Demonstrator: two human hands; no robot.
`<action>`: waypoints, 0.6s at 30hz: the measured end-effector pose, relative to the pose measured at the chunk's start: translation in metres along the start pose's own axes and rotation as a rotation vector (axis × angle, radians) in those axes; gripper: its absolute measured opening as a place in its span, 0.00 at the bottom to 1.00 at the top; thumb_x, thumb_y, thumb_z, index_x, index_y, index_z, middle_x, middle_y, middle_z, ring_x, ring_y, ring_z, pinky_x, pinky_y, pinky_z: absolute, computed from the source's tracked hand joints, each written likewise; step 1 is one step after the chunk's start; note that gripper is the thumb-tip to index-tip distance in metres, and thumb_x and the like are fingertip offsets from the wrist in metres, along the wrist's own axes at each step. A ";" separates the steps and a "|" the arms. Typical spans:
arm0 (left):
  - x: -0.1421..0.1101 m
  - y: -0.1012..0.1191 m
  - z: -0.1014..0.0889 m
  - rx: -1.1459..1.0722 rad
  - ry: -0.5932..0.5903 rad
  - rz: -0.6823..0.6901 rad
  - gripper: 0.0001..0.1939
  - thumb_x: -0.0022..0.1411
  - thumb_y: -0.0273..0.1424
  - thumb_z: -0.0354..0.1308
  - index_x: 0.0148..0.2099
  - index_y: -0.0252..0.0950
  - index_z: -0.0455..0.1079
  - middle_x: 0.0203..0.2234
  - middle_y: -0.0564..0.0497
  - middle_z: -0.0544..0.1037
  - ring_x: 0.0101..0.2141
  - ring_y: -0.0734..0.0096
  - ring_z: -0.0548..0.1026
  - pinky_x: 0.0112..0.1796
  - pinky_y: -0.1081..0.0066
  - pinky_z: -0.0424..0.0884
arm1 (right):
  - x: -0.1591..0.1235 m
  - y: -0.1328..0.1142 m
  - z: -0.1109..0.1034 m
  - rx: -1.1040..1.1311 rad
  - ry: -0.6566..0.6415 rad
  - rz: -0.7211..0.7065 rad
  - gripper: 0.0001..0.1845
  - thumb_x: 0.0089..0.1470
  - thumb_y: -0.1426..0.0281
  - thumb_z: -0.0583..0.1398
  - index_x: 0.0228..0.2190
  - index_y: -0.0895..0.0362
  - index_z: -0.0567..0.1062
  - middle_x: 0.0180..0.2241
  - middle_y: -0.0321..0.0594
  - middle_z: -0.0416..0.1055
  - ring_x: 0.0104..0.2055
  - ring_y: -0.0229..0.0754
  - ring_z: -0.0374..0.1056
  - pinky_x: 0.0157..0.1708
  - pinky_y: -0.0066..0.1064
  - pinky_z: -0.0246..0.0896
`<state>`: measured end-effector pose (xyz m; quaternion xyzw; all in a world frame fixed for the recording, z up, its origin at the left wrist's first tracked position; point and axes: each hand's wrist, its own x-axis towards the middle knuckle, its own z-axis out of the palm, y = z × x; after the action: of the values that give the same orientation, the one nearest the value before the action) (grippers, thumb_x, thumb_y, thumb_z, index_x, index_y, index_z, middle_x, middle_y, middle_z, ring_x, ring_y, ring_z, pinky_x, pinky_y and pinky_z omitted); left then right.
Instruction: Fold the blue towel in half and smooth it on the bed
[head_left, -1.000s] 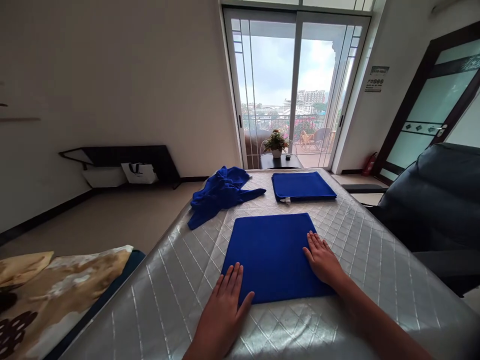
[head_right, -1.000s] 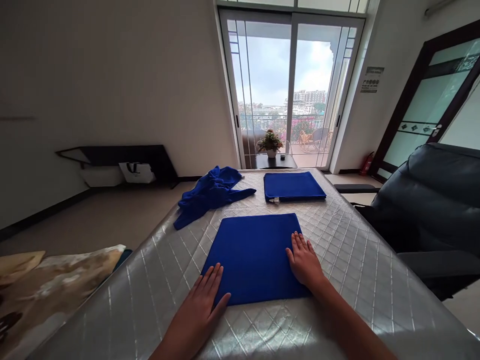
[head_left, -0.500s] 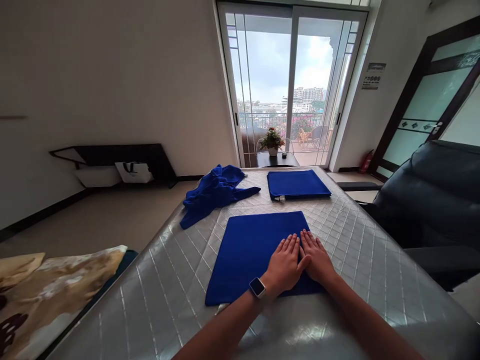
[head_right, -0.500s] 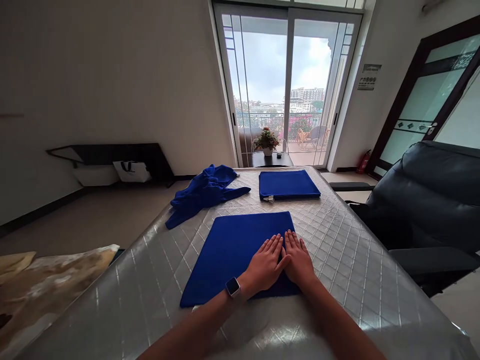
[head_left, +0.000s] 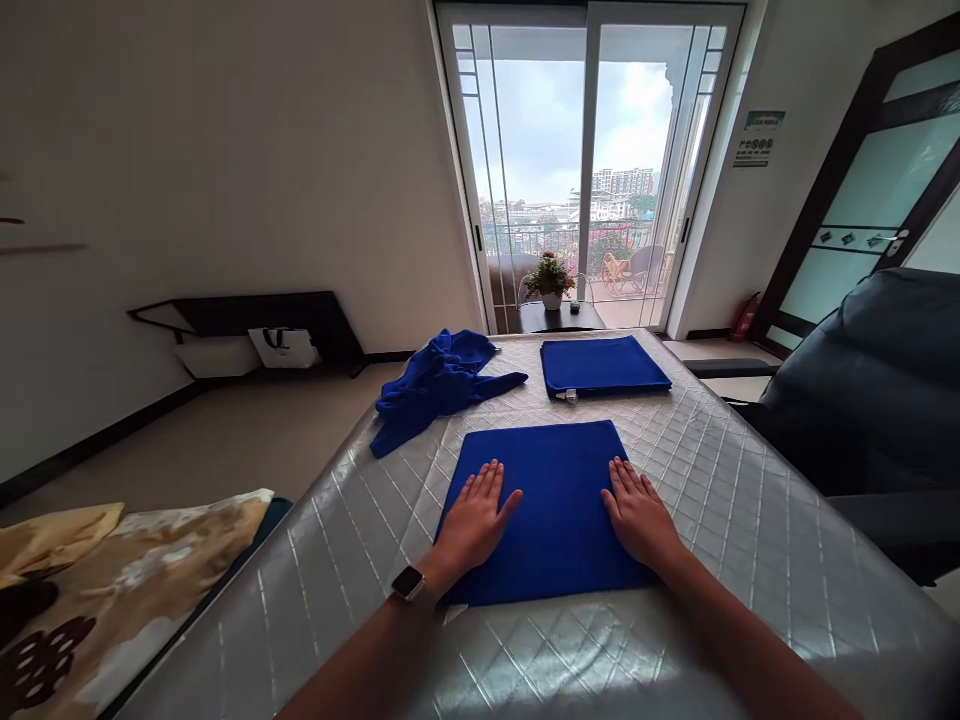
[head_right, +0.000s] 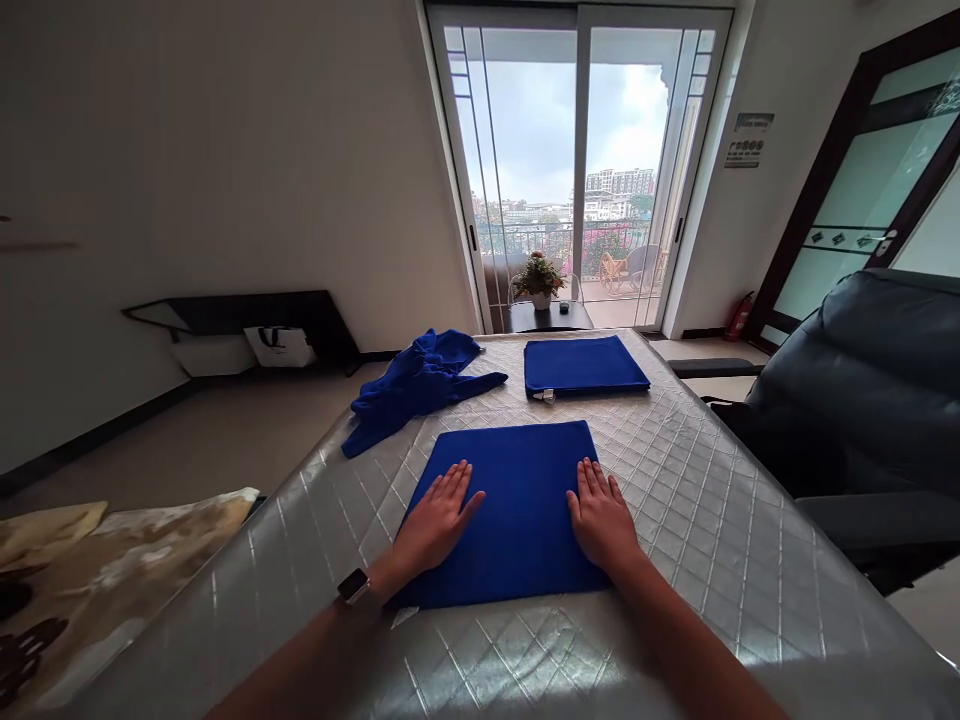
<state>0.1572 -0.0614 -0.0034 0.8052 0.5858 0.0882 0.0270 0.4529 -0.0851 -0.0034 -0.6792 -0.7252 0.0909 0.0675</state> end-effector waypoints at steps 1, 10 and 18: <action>-0.002 -0.013 0.001 0.010 0.024 -0.030 0.39 0.74 0.53 0.32 0.74 0.32 0.49 0.72 0.39 0.54 0.71 0.56 0.51 0.68 0.51 0.51 | 0.000 0.000 0.001 0.002 0.000 0.004 0.36 0.70 0.59 0.37 0.71 0.64 0.46 0.74 0.42 0.38 0.75 0.42 0.33 0.72 0.41 0.28; -0.005 -0.041 0.015 0.047 0.068 -0.099 0.42 0.73 0.54 0.33 0.74 0.26 0.47 0.71 0.33 0.53 0.71 0.52 0.50 0.67 0.50 0.53 | 0.002 0.001 0.005 -0.005 -0.008 0.024 0.36 0.70 0.58 0.38 0.72 0.63 0.45 0.74 0.40 0.37 0.75 0.41 0.31 0.72 0.42 0.28; -0.007 -0.039 0.011 0.036 0.079 -0.110 0.44 0.72 0.55 0.32 0.74 0.26 0.47 0.72 0.35 0.52 0.71 0.53 0.51 0.67 0.51 0.52 | 0.003 0.001 -0.003 -0.083 -0.047 0.000 0.37 0.69 0.57 0.39 0.71 0.64 0.48 0.73 0.45 0.39 0.75 0.45 0.35 0.72 0.46 0.29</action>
<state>0.1203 -0.0553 -0.0209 0.7680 0.6312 0.1079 -0.0060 0.4543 -0.0815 -0.0013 -0.6791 -0.7298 0.0764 0.0223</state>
